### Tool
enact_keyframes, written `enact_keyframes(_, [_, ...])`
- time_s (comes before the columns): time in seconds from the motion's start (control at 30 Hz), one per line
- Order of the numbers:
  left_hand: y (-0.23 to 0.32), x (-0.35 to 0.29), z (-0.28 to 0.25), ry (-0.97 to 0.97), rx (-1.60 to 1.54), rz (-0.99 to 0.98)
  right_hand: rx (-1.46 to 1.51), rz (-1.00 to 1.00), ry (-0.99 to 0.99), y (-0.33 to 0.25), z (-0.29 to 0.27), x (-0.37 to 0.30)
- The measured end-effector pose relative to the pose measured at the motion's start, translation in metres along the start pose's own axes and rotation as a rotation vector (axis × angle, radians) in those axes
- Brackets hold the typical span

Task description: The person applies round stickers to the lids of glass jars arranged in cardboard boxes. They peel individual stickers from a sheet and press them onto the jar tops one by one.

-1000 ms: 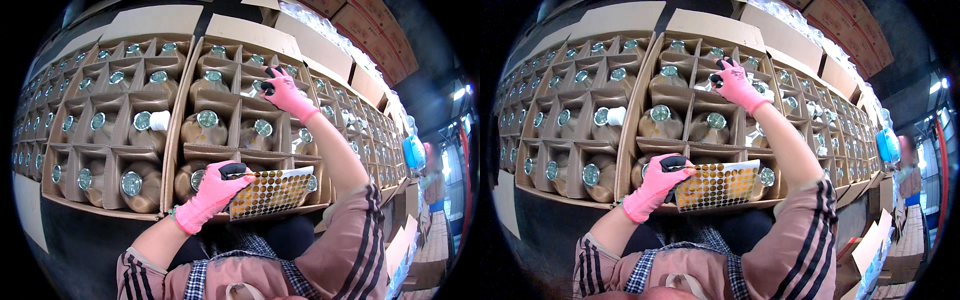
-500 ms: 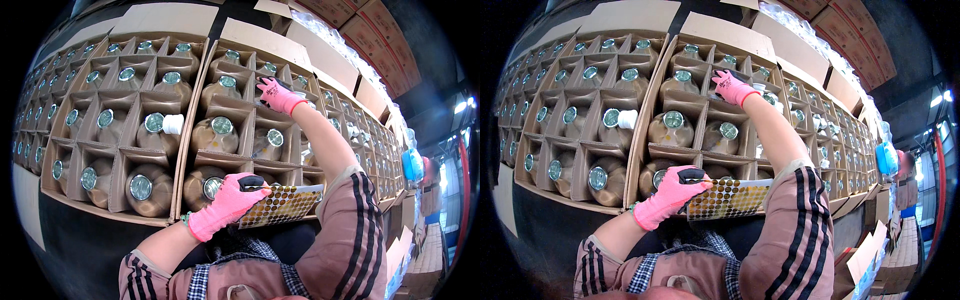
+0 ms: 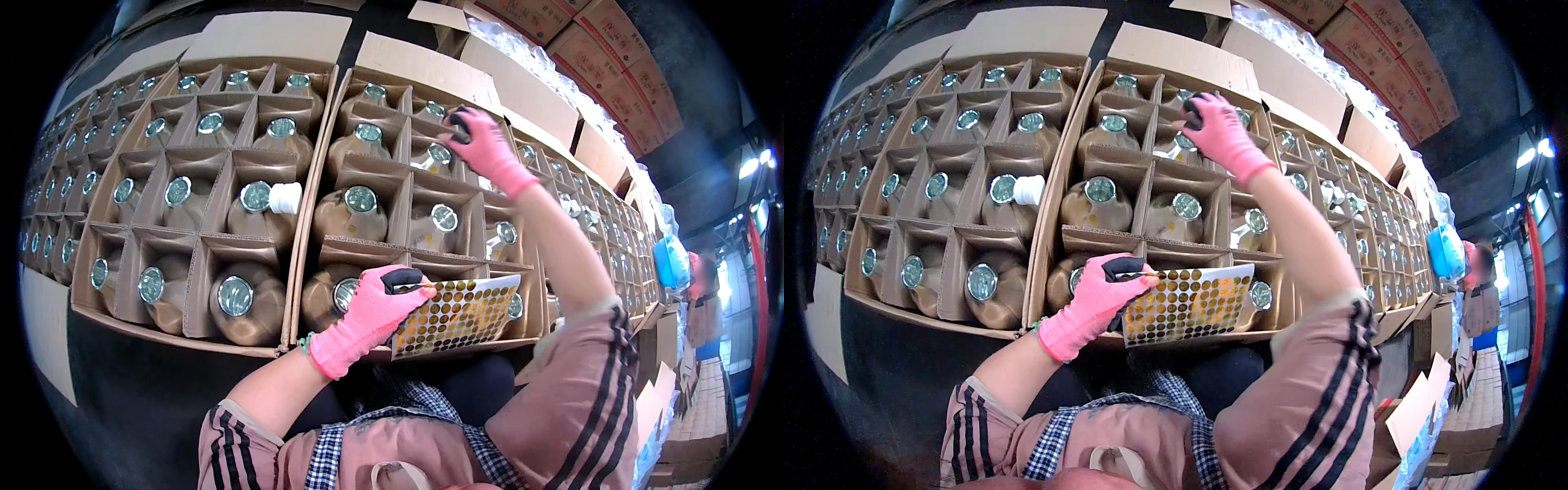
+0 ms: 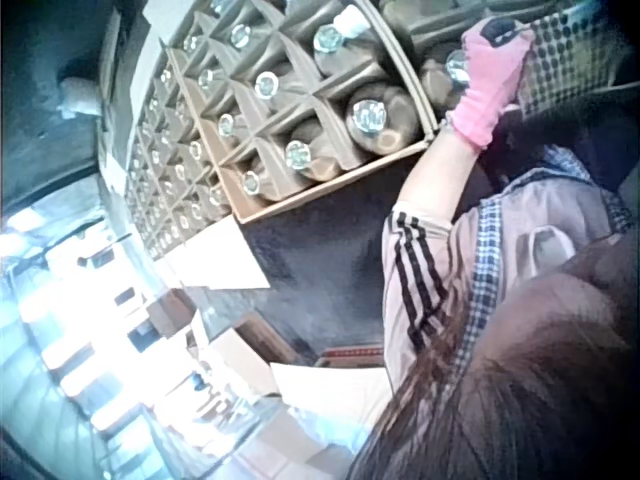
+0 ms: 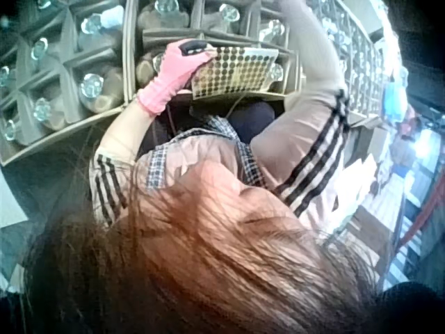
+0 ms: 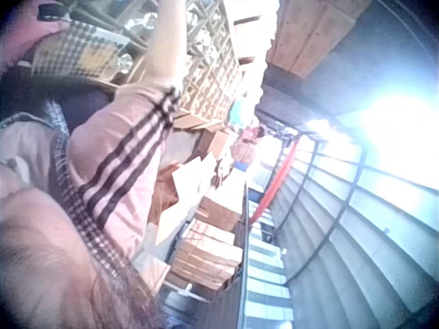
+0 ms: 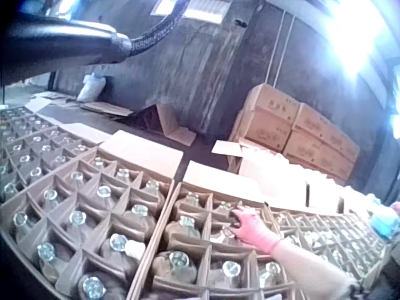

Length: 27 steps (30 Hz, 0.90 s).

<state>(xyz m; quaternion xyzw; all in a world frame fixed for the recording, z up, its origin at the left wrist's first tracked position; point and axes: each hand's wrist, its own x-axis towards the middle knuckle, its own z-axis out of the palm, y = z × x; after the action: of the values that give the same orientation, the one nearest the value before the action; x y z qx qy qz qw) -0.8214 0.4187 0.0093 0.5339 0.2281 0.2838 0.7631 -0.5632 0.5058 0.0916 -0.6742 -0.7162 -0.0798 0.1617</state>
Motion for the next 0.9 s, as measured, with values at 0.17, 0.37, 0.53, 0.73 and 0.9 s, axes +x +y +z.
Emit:
enact_keyframes(0.17, [0.010, -0.005, 0.006, 0.055, 0.003, 0.014, 0.325, 0.046, -0.364, -0.096, -0.100, -0.082])
enact_keyframes(0.37, [0.008, -0.006, 0.002, 0.064, 0.003, 0.038, 0.143, -0.077, -0.455, -0.111, -0.087, -0.128])
enact_keyframes(0.53, [0.009, -0.004, 0.003, 0.068, 0.002, 0.018, 0.178, -0.028, -0.358, -0.103, -0.082, -0.135])
enact_keyframes(0.73, [0.010, -0.005, 0.003, 0.041, 0.094, 0.067, 0.323, 0.078, -0.370, -0.106, -0.085, -0.137])
enact_keyframes(0.9, [0.007, -0.006, 0.001, 0.019, 0.210, 0.193, 0.237, 0.021, -0.317, -0.111, -0.086, -0.137])
